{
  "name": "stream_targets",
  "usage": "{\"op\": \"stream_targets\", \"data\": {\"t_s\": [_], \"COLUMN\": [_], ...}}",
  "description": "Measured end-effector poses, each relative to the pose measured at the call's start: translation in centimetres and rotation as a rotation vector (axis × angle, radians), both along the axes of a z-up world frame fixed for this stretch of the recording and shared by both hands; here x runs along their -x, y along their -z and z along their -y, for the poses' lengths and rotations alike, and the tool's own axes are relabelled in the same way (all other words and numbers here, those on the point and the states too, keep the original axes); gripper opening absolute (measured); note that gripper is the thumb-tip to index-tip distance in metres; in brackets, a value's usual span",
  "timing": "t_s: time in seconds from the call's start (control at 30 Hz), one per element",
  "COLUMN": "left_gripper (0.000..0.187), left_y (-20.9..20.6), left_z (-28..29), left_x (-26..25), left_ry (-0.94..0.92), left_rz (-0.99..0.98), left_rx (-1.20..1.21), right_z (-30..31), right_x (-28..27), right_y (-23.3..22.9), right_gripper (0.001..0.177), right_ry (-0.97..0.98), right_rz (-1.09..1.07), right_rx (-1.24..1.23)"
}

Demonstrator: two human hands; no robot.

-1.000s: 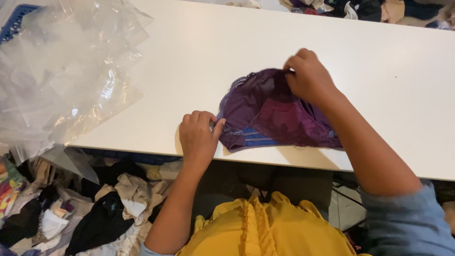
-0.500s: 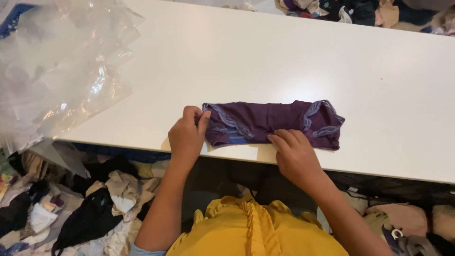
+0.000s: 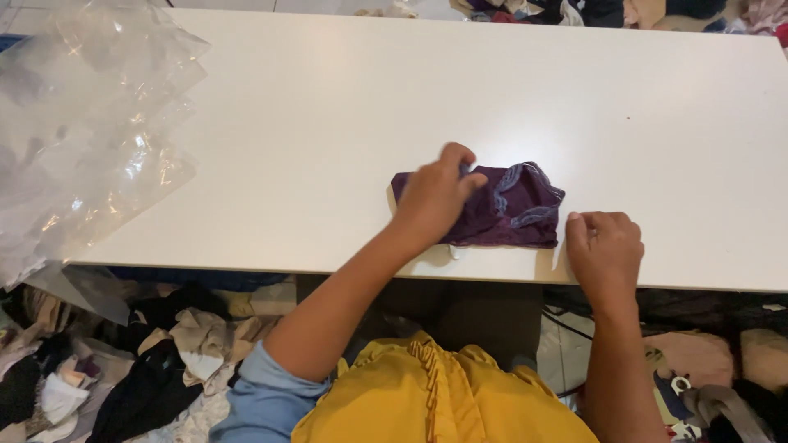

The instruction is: Folding individual pieces of underwear and packing them into clear plastic bags on a white table.

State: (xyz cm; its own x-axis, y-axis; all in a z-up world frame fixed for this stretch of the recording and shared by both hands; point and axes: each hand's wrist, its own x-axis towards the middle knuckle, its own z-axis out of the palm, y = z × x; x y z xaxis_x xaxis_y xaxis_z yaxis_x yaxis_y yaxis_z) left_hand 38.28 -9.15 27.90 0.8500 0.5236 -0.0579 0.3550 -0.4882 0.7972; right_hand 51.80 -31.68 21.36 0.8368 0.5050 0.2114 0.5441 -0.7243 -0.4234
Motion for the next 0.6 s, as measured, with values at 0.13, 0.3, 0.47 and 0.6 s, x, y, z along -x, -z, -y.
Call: {"op": "stream_targets", "data": {"t_s": [0.13,0.3,0.47,0.6], "left_gripper": [0.039,0.025,0.021,0.027], "left_y": [3.9,2.6,2.7,6.9], "left_z": [1.5,1.2,-0.5,-1.1], "left_x": [-1.2,2.3,7.8,9.4], "left_ry": [0.069,0.052,-0.183,-0.242], "left_rz": [0.053,0.332,0.398,0.347], "left_rx": [-0.123,-0.068,-0.061,-0.078], "right_z": [-0.3,-2.2,-2.0,-4.4], "right_x": [-0.4,0.7,-0.8,1.8], "right_y": [1.6,-0.1,1.3,-2.1], "right_gripper": [0.046,0.027,0.022,0.009], "right_ry": [0.066,0.018,0.056,-0.077], "right_rz": [0.043,-0.089,-0.232,-0.444], "right_rx": [0.079,-0.043,-0.145,-0.636]}}
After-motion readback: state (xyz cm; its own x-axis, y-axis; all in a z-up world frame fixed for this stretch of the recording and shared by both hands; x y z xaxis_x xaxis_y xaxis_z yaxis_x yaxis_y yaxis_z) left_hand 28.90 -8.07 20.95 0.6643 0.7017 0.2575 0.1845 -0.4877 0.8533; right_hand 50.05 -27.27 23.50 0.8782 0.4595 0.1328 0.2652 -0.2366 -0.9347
